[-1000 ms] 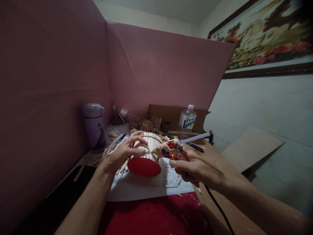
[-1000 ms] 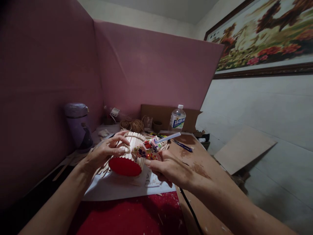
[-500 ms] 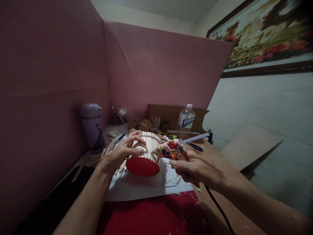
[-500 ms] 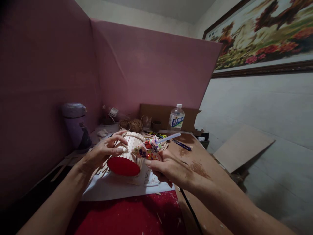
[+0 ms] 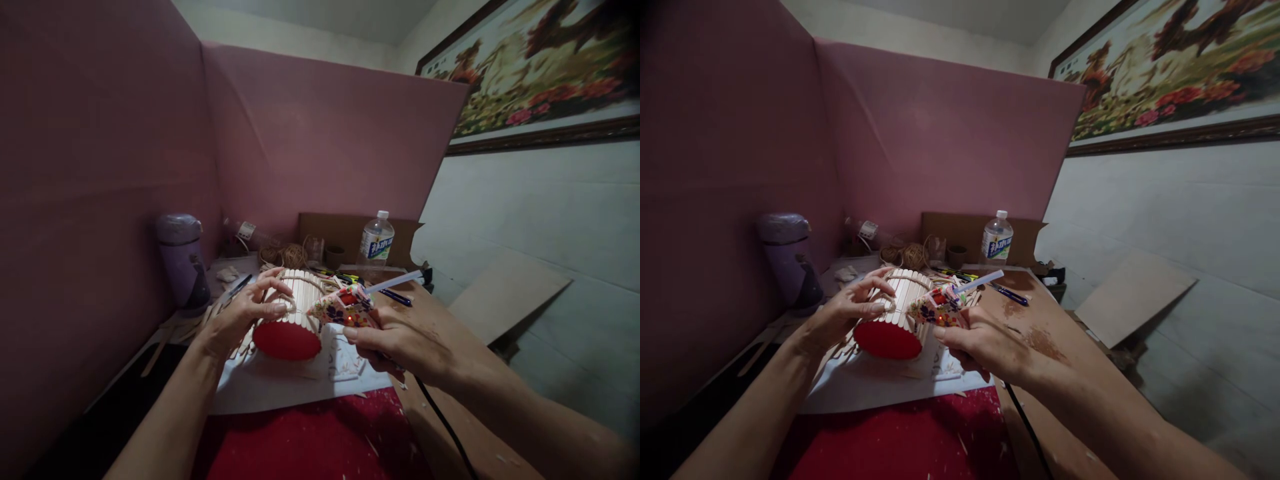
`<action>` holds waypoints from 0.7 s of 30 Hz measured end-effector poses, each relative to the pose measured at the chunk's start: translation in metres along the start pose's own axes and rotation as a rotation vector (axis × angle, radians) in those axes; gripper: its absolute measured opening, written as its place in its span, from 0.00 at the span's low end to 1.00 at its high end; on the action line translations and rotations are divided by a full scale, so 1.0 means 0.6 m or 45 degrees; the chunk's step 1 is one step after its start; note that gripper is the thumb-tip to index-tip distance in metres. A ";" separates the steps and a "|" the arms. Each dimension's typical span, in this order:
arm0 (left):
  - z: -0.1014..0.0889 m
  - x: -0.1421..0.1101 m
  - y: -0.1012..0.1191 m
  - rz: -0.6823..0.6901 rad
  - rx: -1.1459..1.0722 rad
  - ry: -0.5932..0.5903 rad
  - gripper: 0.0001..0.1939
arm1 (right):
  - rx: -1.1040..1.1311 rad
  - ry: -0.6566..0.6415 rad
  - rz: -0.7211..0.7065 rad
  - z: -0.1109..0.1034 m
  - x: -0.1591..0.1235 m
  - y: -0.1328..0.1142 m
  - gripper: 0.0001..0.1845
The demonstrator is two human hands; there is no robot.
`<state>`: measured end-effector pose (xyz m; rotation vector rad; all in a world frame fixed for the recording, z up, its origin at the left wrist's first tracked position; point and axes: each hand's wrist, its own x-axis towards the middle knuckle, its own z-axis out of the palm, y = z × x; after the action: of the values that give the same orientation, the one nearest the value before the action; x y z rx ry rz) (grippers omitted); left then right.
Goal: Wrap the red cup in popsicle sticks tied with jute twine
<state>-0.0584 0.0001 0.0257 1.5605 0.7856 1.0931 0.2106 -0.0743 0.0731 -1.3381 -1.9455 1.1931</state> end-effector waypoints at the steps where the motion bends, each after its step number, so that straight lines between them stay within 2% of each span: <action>1: 0.000 0.000 0.000 -0.004 -0.004 0.001 0.11 | -0.010 -0.004 -0.005 0.000 -0.001 -0.001 0.21; 11: 0.001 0.002 0.002 0.009 0.018 0.024 0.11 | -0.094 0.007 -0.046 -0.005 -0.007 -0.006 0.25; 21: -0.002 0.004 -0.001 0.023 0.058 0.013 0.11 | -0.124 0.018 0.020 -0.010 -0.008 0.011 0.24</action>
<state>-0.0588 0.0028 0.0257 1.6042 0.8101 1.1039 0.2205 -0.0757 0.0708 -1.4095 -2.0095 1.1053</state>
